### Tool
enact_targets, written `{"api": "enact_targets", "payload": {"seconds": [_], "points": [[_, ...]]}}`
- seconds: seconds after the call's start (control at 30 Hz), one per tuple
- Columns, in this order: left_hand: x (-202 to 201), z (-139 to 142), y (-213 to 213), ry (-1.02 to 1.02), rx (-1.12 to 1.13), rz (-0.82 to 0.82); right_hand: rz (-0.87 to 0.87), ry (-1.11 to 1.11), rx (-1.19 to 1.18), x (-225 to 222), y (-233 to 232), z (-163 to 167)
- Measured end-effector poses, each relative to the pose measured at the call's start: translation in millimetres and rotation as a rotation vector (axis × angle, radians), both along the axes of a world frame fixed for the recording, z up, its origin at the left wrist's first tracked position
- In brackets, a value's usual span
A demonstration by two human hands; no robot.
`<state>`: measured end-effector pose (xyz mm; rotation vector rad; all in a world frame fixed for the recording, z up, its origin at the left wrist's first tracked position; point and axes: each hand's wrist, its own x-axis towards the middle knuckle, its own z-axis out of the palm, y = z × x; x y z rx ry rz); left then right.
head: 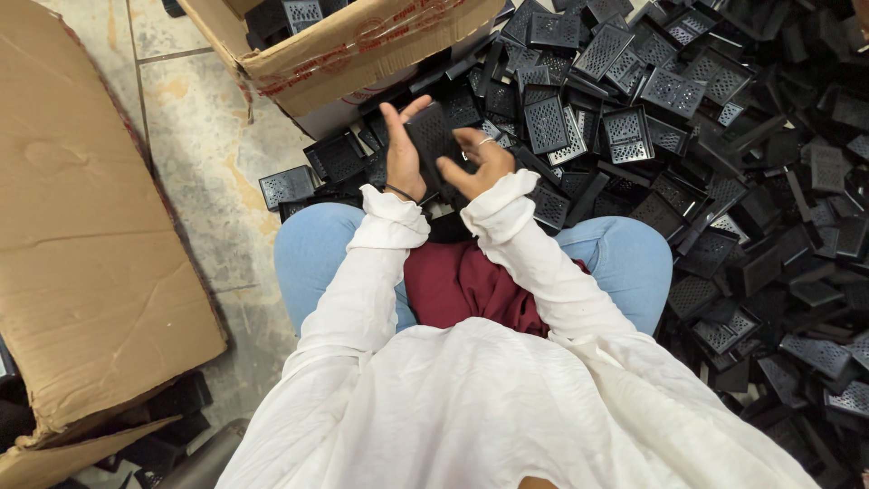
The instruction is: The person sits on the floor and repeatedly picks up small black plastic parts from a pile. They turn each part over in their hands, visually inspect it, and then place it into a cardboard box. The person continues this cycle of picking, inspecting, and placing parts into the box throughout the clip.
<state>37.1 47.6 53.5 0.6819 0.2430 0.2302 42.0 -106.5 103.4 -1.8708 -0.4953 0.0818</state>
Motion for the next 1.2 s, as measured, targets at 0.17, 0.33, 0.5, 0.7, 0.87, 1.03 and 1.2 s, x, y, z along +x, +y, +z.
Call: {"api": "enact_targets", "payload": {"seconds": [0.17,0.33,0.5,0.7,0.87,1.03,1.2], "points": [[-2,-8,-10,0.002,0.557,0.184,-0.008,-0.116,-0.158,-5,2,-3],[0,-9,-10,0.024,0.516,0.19,-0.037,-0.177,-0.148,-3,3,-9],[0,-12,-12,-0.07,0.857,0.214,0.032,-0.02,-0.002,-2,4,-19],[7,-22,-10,-0.018,0.6,0.234,0.01,-0.041,0.063,-2,2,-27],[6,-19,1,0.052,0.184,0.097,0.171,0.222,0.351,-1,-3,-25],[3,-10,-7,0.055,0.204,0.04,0.124,0.273,0.262,-3,-2,-23],[1,-7,-12,0.029,0.227,0.009,0.127,0.353,0.337,0,0,-23]]}}
